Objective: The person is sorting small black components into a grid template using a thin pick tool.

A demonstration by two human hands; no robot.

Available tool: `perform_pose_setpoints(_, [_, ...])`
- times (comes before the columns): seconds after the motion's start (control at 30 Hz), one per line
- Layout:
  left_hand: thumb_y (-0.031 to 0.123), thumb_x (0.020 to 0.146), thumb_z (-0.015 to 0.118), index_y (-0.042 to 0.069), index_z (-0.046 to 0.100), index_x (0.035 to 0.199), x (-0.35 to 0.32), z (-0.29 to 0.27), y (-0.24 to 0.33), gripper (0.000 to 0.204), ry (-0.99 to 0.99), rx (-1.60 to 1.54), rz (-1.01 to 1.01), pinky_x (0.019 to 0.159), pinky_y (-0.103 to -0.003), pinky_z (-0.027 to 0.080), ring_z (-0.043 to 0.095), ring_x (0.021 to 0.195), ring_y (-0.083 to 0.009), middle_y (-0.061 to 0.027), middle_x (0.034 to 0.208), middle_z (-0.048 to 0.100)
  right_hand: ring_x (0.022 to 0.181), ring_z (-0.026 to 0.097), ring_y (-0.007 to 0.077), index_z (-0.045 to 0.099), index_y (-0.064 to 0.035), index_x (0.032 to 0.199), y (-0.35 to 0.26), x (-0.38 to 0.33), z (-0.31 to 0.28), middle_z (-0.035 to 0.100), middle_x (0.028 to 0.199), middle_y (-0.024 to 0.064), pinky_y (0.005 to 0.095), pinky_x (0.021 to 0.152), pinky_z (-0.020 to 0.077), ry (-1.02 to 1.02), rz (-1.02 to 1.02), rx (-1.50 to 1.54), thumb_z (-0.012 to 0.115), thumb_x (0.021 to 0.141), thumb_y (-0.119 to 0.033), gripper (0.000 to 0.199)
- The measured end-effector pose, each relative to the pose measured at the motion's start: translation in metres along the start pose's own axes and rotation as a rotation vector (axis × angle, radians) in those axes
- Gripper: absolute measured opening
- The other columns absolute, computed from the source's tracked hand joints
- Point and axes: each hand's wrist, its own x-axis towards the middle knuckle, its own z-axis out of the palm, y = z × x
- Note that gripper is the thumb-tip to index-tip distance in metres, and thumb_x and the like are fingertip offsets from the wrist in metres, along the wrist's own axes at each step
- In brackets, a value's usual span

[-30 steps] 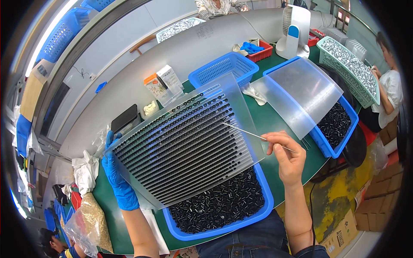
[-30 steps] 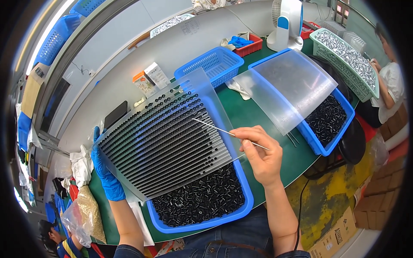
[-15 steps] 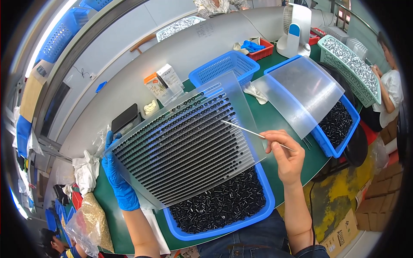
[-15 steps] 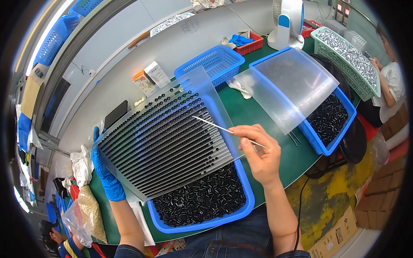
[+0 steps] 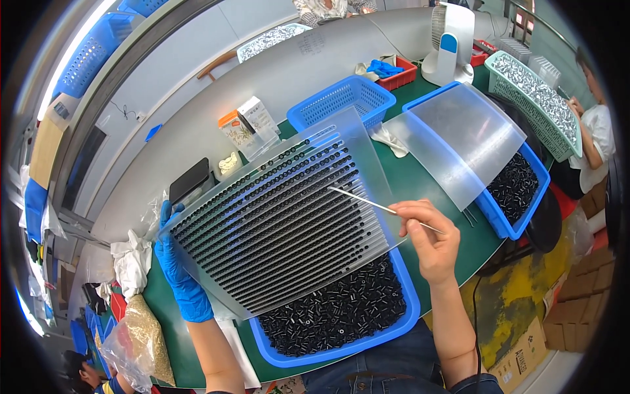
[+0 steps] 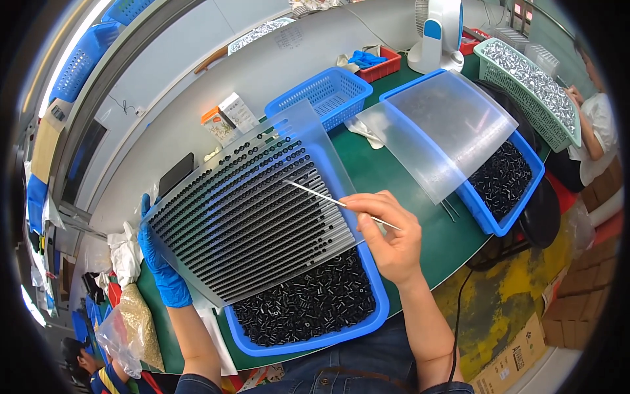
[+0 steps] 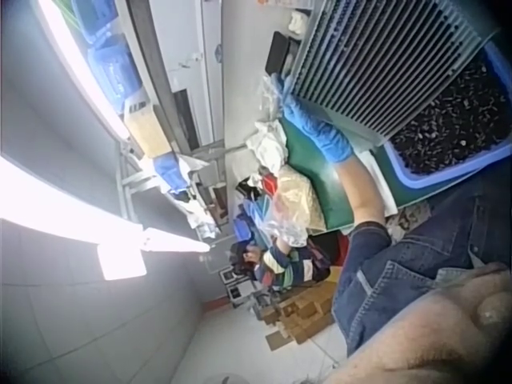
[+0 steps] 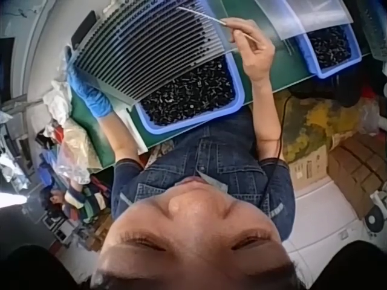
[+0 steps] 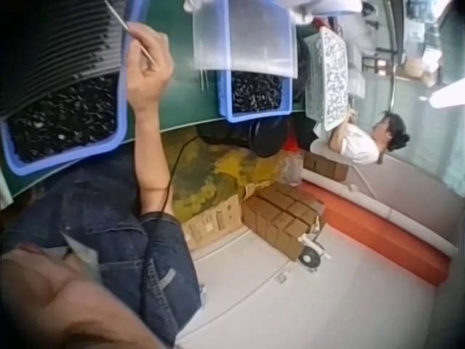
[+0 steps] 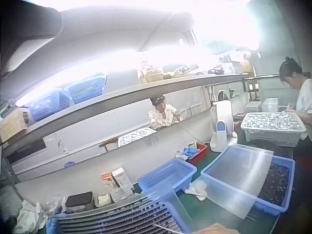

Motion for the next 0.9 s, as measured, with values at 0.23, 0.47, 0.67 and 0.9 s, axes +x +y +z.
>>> perform_pose_setpoints(0.23, [0.037,0.089,0.067,-0.002,0.039,0.142,0.0,0.006,0.003,0.072,0.06,0.016,0.007,0.104,-0.036,0.044,0.054,0.12,-0.0207,-0.0132,0.127,0.059,0.075,0.055,0.0148,0.066,0.0069,0.101,0.001,-0.003,0.001,0.067,0.105,0.0188,0.0262,0.067,0.0477,-0.043,-0.023,-0.002,0.054,0.091,-0.001,0.018])
perform_pose_setpoints(0.47, [0.037,0.091,0.063,-0.003,0.039,0.142,0.0,0.0,0.002,0.069,0.037,0.071,0.015,0.106,-0.037,0.042,0.054,0.121,-0.0209,-0.0148,0.13,0.058,0.078,0.056,0.0152,0.065,0.0071,0.102,0.002,-0.004,0.004,0.066,0.107,0.019,0.0254,0.067,0.0482,-0.073,-0.031,-0.011,0.054,0.091,-0.001,0.018])
perform_pose_setpoints(0.67, [0.037,0.092,0.062,-0.002,0.039,0.143,-0.001,0.001,0.002,0.068,0.045,0.075,0.005,0.106,-0.037,0.041,0.055,0.12,-0.0209,-0.016,0.131,0.057,0.077,0.056,0.0149,0.065,0.007,0.102,-0.001,-0.005,0.009,0.066,0.106,0.0182,0.0257,0.067,0.0478,-0.053,-0.005,0.023,0.054,0.091,-0.001,0.018])
perform_pose_setpoints(0.9, [0.036,0.093,0.062,-0.002,0.04,0.142,0.001,0.002,0.002,0.066,0.057,0.078,0.007,0.105,-0.036,0.042,0.056,0.119,-0.0202,-0.0148,0.13,0.058,0.077,0.055,0.0149,0.066,0.0068,0.101,-0.001,-0.005,0.009,0.067,0.106,0.0178,0.0263,0.067,0.0477,-0.061,0.0,0.013,0.054,0.091,-0.001,0.017])
